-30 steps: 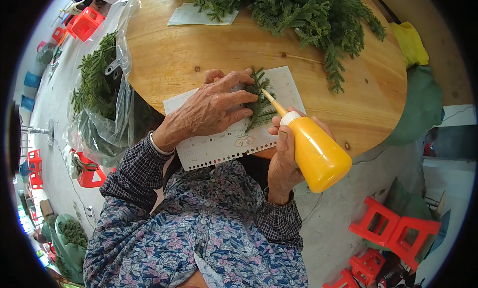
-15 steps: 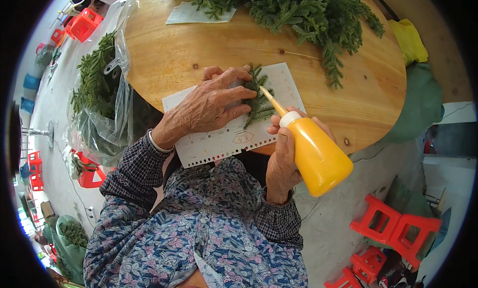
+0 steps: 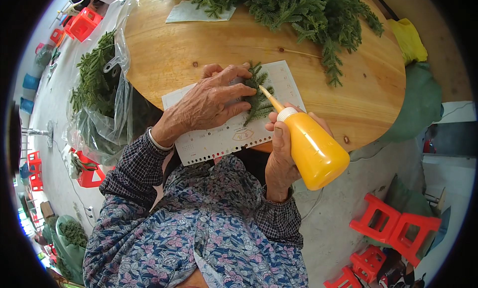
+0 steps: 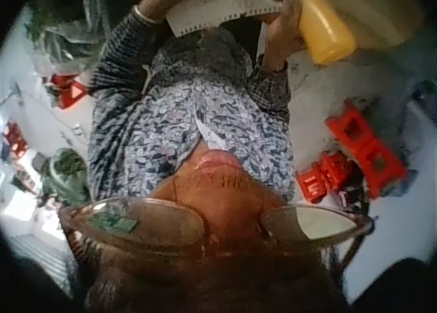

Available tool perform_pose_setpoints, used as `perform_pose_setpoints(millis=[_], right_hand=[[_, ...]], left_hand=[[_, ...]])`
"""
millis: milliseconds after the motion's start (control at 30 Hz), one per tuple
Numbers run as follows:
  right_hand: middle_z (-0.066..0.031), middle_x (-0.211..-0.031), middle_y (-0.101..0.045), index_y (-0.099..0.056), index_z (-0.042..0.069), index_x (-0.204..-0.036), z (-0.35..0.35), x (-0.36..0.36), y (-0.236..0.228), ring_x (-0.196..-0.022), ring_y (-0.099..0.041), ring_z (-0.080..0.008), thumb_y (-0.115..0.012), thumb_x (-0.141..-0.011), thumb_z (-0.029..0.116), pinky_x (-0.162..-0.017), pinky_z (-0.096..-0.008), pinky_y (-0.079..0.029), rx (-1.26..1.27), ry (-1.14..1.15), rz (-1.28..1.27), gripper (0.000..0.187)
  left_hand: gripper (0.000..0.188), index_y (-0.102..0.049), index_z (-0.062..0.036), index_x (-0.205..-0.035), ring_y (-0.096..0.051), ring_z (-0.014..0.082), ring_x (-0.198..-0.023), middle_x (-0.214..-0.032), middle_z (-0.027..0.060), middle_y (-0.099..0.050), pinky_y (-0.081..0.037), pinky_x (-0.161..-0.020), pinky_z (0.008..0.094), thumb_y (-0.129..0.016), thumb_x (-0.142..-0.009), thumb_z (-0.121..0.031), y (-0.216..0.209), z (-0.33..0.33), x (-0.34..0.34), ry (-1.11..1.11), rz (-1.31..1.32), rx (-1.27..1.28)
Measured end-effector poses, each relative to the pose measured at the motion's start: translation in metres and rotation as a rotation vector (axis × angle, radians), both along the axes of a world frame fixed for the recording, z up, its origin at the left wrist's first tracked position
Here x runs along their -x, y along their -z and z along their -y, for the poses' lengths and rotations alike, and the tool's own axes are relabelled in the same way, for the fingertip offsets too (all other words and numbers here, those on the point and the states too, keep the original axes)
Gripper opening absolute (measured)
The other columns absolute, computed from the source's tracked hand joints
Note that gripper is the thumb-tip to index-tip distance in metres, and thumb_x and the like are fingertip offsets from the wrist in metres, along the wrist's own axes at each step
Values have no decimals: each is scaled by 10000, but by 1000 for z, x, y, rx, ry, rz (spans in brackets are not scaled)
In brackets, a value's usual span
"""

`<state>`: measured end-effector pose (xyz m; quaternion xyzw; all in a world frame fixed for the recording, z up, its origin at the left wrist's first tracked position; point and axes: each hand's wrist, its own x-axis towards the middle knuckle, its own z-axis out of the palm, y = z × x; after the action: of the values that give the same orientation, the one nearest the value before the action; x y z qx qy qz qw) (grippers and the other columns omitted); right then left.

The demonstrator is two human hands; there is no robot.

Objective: Apply glue to plastic foliage branches and mount them onto a grid board.

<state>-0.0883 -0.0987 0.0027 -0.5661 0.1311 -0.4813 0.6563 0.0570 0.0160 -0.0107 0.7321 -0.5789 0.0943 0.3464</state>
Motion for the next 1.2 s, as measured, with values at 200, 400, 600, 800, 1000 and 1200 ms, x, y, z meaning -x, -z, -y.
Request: perform_pose_setpoints(millis=[200,400,600,800,1000,1200], right_hand=[[-220,-1081,-590,-398,42,-1202,-1,2,-3,-757,-647,-252,-609,-812,-58,-661,-292,-560,23,19,-27,455],[-221,-1088,-589,-398,40,-1207,-1,7,-1,-759,-650,-254,-604,-816,-55,-661,-291,-559,3,13,-3,452],[-222,-1100,-588,-398,40,-1209,-2,8,-2,-755,-652,-256,-604,-821,-42,-662,-288,-559,-41,10,4,447],[-227,-1105,-588,-398,44,-1205,-2,9,1,-752,-653,-256,-608,-823,-28,-666,-288,-559,-9,17,8,441],[-235,-1094,-594,-394,47,-1205,-2,14,0,-746,-652,-256,-609,-826,-20,-661,-289,-562,-17,25,4,440],[-239,-1085,-598,-387,48,-1207,-1,16,1,-741,-652,-256,-612,-831,-9,-651,-287,-565,27,36,7,441]], left_hand=[[204,-665,-107,-1020,-579,216,-949,-1234,73,-540,-314,-997,382,-673,-854,-223,1,1,0,5,-5,5],[198,-661,-106,-1012,-563,222,-958,-1212,74,-538,-319,-977,381,-668,-856,-227,3,2,-2,11,13,25],[171,-645,-104,-969,-531,223,-907,-1146,81,-534,-329,-925,372,-661,-856,-231,4,2,-1,12,51,67],[169,-643,-107,-973,-530,225,-865,-1142,78,-533,-324,-928,368,-657,-859,-231,4,3,0,-1,60,48],[174,-643,-107,-975,-533,220,-852,-1139,76,-533,-324,-928,370,-652,-861,-239,3,3,-1,-5,91,52],[179,-643,-105,-976,-535,217,-851,-1138,76,-532,-324,-933,371,-649,-863,-243,4,3,0,4,86,69]])
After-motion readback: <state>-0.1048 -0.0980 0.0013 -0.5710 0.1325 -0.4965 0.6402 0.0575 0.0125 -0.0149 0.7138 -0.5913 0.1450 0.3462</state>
